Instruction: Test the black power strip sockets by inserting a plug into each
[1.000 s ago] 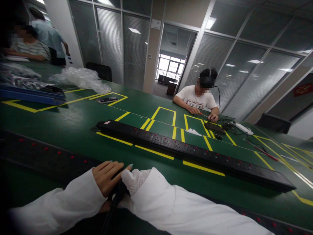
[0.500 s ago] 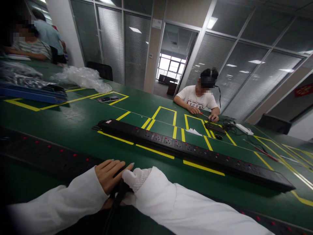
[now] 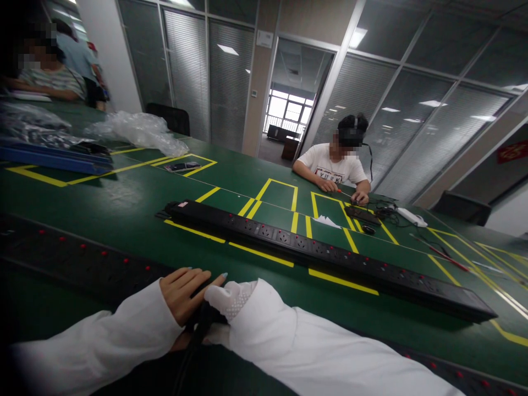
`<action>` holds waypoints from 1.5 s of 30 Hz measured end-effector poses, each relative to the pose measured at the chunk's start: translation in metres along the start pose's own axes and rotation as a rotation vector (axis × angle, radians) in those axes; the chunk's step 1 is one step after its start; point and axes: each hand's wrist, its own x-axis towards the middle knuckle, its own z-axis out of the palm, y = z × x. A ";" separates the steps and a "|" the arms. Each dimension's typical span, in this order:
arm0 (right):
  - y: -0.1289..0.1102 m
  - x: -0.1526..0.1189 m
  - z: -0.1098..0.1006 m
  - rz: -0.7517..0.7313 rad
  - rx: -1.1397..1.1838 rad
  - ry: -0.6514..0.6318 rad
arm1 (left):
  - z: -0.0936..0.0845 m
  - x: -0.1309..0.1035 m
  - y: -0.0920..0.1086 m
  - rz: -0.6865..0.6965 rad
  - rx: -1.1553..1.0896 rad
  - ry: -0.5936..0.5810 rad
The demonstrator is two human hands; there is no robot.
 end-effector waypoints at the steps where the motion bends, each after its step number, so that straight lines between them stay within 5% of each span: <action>1: 0.001 0.000 0.002 0.001 -0.004 -0.004 | 0.000 0.000 0.000 0.001 0.004 -0.002; 8: 0.005 0.004 0.005 0.000 0.179 0.077 | 0.000 -0.002 0.001 -0.026 -0.089 -0.053; 26: -0.005 0.004 -0.002 0.047 0.017 0.052 | 0.013 -0.007 -0.003 0.037 -0.015 0.045; 33: -0.005 0.002 -0.004 -0.029 0.210 0.102 | 0.008 -0.004 0.000 -0.004 -0.029 0.037; 45: 0.000 0.002 0.000 -0.002 0.175 0.058 | -0.002 -0.004 -0.001 -0.026 -0.138 -0.053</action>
